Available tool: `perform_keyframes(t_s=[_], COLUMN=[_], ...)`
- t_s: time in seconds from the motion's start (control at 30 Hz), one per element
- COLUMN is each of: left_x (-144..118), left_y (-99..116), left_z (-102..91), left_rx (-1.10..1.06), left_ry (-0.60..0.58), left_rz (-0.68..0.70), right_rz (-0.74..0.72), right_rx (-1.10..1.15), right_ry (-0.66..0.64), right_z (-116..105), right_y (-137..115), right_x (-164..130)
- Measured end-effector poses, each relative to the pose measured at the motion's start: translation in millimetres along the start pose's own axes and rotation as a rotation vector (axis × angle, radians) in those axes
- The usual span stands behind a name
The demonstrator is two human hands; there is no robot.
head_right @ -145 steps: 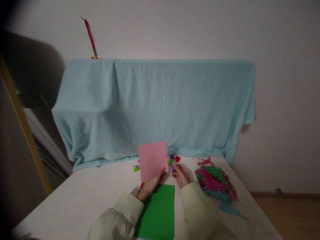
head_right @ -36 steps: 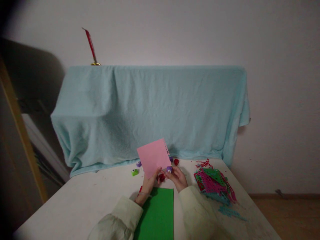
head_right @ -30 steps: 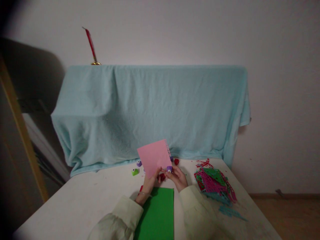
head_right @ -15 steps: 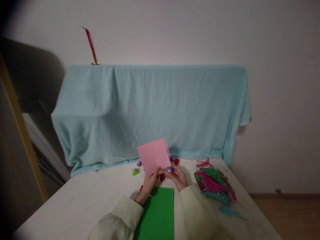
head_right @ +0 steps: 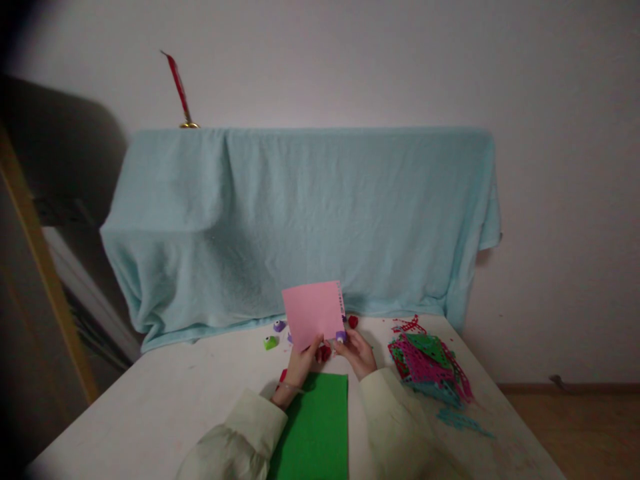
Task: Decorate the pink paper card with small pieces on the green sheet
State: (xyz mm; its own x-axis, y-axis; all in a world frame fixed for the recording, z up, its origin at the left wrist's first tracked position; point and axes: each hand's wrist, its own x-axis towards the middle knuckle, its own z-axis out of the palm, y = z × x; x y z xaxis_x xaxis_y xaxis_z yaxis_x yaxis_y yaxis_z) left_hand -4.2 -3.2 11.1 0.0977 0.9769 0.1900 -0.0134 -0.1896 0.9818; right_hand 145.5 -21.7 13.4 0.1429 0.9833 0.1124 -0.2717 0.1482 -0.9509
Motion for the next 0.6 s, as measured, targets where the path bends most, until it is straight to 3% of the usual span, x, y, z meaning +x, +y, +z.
perform_keyframes(t_s=[0.37, 0.6], left_x=[-2.6, -4.4], left_y=[-0.5, 1.6], left_z=[-2.7, -3.1], left_rx=[0.081, 0.100], left_ry=[-0.019, -0.082], left_rz=[0.037, 0.055], right_rz=[-0.028, -0.020], right_rx=[-0.044, -0.130], right_ry=[0.003, 0.005], right_z=[2.5, -6.8], right_y=[-4.1, -3.6], right_x=[-1.5, 0.4])
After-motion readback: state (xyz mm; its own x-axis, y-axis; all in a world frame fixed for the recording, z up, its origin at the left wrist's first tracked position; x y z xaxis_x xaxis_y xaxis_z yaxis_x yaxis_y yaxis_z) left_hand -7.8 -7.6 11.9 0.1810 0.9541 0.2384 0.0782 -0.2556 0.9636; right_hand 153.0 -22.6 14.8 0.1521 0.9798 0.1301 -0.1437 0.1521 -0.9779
